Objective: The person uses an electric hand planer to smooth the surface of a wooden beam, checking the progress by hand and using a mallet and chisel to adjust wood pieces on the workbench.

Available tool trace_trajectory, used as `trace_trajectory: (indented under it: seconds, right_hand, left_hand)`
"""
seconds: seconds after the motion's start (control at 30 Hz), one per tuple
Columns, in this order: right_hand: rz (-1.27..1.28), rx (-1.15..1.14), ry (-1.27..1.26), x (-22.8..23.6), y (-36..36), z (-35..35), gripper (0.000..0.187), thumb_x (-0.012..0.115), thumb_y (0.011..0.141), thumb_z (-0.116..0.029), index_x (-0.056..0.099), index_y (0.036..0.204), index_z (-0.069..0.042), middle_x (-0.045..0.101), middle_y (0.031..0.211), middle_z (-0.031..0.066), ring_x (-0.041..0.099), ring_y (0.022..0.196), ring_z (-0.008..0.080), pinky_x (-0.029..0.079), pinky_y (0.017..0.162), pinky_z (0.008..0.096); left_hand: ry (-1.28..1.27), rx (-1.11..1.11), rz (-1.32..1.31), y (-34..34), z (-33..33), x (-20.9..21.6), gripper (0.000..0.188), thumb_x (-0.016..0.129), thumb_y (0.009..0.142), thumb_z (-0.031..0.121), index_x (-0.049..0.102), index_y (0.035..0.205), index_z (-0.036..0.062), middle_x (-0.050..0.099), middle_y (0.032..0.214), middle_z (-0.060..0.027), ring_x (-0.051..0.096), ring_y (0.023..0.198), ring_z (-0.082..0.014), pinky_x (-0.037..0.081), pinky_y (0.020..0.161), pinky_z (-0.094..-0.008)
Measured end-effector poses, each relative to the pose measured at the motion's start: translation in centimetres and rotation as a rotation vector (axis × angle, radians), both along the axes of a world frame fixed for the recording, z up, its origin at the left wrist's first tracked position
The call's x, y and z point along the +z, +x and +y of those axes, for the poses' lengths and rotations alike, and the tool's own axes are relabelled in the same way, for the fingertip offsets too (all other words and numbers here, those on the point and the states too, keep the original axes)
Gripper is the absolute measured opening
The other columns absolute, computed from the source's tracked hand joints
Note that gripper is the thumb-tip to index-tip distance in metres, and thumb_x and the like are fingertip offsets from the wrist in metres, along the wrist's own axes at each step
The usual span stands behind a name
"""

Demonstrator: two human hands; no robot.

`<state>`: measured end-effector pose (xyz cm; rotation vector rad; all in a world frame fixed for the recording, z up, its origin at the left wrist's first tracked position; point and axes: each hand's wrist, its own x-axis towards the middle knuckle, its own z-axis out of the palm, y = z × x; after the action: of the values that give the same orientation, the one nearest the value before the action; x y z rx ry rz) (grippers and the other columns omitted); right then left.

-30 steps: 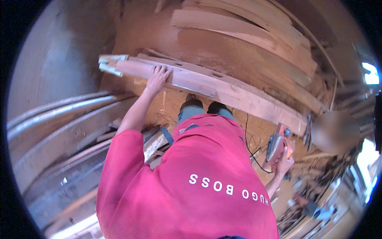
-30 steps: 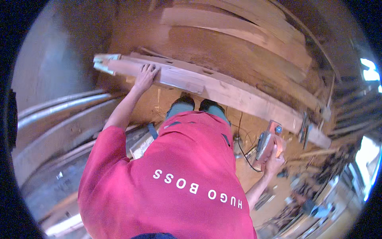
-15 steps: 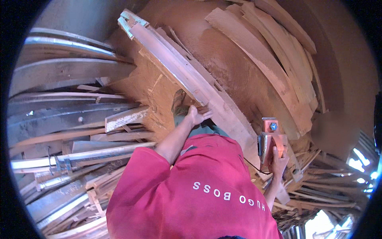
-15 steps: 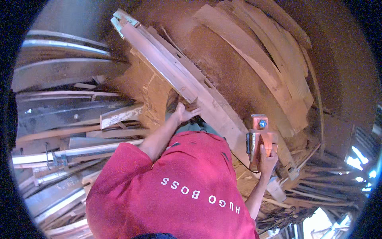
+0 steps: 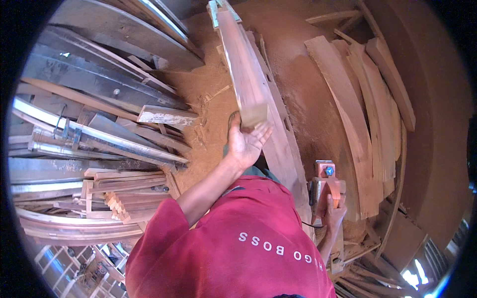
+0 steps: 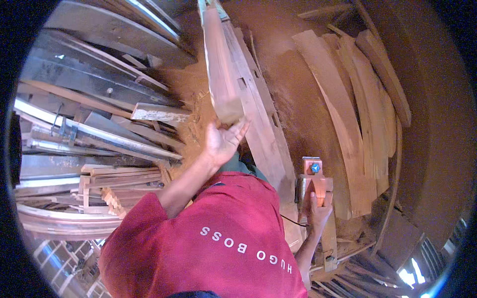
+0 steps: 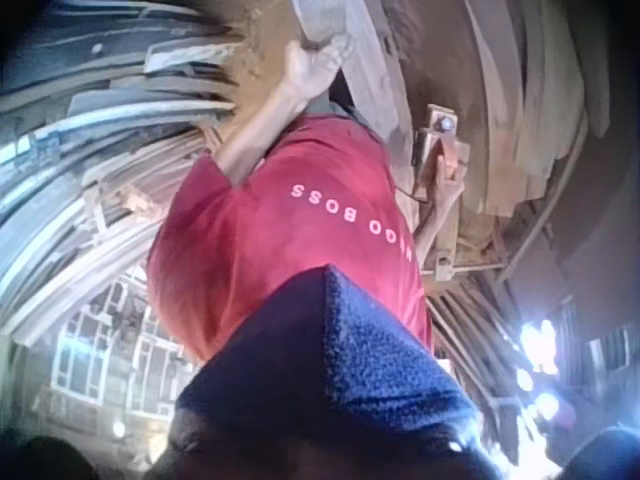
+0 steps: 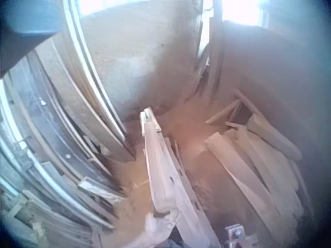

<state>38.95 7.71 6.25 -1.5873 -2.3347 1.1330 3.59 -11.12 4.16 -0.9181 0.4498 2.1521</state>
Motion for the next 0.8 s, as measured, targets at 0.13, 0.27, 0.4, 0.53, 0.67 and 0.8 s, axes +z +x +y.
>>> trace_trajectory:
  seconds: [0.13,0.27,0.4,0.53,0.67,0.8]
  right_hand:
    - [-0.051,0.023,-0.070,-2.1,0.0,0.0,0.043,0.074,0.087,-0.028,0.063,0.114,0.003,0.070,0.097,0.0195,0.065,0.088,0.0237,0.051,0.077,0.0402]
    - [-0.021,-0.042,-0.112,-0.5,-1.2,-1.6,0.042,0.074,0.086,-0.027,0.063,0.114,0.003,0.069,0.094,0.0174,0.063,0.087,0.0221,0.051,0.077,0.0397]
    - [0.001,-0.090,-0.151,-0.2,-1.2,-1.5,0.041,0.074,0.086,-0.026,0.064,0.111,0.005,0.068,0.090,0.0151,0.061,0.084,0.0202,0.050,0.075,0.0389]
    - [-0.063,-0.062,-0.132,-0.8,-0.5,-0.3,0.037,0.075,0.086,-0.026,0.066,0.104,0.006,0.067,0.087,0.0139,0.058,0.080,0.0190,0.049,0.073,0.0378]
    - [-0.001,-0.085,-0.076,-0.1,-0.7,-1.3,0.037,0.075,0.085,-0.026,0.067,0.103,0.005,0.067,0.086,0.0150,0.058,0.078,0.0195,0.049,0.071,0.0381]
    - [-0.049,-0.043,-0.036,-1.0,-0.8,0.2,0.036,0.075,0.085,-0.025,0.066,0.103,0.005,0.067,0.088,0.0155,0.059,0.080,0.0199,0.049,0.072,0.0386]
  left_hand:
    - [-0.029,-0.019,0.469,-4.3,0.9,7.1,0.055,0.044,0.103,0.046,0.048,0.130,-0.0011,0.058,0.124,-0.0210,0.059,0.117,-0.0347,0.051,0.100,-0.0409]
    - [-0.092,0.104,0.536,-5.6,2.8,9.1,0.054,0.047,0.103,0.040,0.047,0.126,-0.0086,0.059,0.120,-0.0244,0.061,0.115,-0.0340,0.052,0.103,-0.0416]
    - [-0.143,0.168,0.539,-5.6,3.0,9.0,0.055,0.048,0.102,0.042,0.049,0.124,-0.0082,0.060,0.119,-0.0242,0.063,0.113,-0.0339,0.053,0.101,-0.0405]
    - [-0.154,0.180,0.573,-6.2,3.6,9.3,0.054,0.047,0.102,0.042,0.051,0.121,-0.0079,0.061,0.116,-0.0246,0.063,0.112,-0.0337,0.054,0.100,-0.0402]
    - [-0.170,0.160,0.590,-6.1,3.8,9.3,0.053,0.046,0.103,0.042,0.052,0.119,-0.0076,0.062,0.115,-0.0244,0.063,0.113,-0.0338,0.054,0.100,-0.0403]
    - [-0.183,0.187,0.603,-6.8,3.5,8.9,0.051,0.044,0.104,0.041,0.051,0.122,-0.0059,0.061,0.116,-0.0218,0.062,0.114,-0.0334,0.052,0.102,-0.0402]
